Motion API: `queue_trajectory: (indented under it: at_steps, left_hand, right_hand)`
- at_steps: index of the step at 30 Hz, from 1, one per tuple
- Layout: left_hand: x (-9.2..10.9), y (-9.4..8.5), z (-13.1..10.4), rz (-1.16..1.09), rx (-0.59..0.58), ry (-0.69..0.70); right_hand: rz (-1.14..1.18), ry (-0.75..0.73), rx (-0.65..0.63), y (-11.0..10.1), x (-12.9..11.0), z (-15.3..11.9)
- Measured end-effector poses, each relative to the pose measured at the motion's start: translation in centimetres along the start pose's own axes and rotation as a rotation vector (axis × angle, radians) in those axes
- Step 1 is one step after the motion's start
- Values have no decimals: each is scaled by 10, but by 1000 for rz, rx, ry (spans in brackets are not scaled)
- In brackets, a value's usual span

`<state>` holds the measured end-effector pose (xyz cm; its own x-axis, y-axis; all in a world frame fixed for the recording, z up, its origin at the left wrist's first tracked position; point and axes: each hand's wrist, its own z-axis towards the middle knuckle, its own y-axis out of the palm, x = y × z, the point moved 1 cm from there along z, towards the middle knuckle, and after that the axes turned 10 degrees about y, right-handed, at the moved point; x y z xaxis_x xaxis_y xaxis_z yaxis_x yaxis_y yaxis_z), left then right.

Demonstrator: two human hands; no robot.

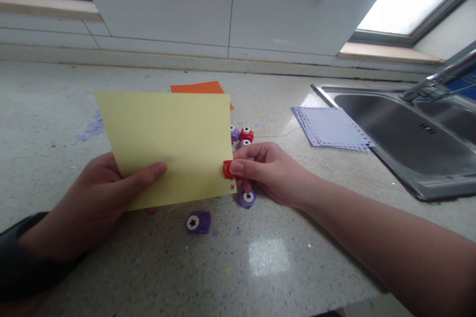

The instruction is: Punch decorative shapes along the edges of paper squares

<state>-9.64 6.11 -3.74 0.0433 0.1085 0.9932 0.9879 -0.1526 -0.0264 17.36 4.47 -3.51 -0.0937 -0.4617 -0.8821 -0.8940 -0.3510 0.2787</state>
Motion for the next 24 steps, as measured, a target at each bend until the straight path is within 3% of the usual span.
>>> queue_trajectory:
  at_steps: [24]
  left_hand:
    - [-1, -1, -2, -25, -23, -15]
  right_hand:
    - [-9, 0, 13, 1, -1, 0]
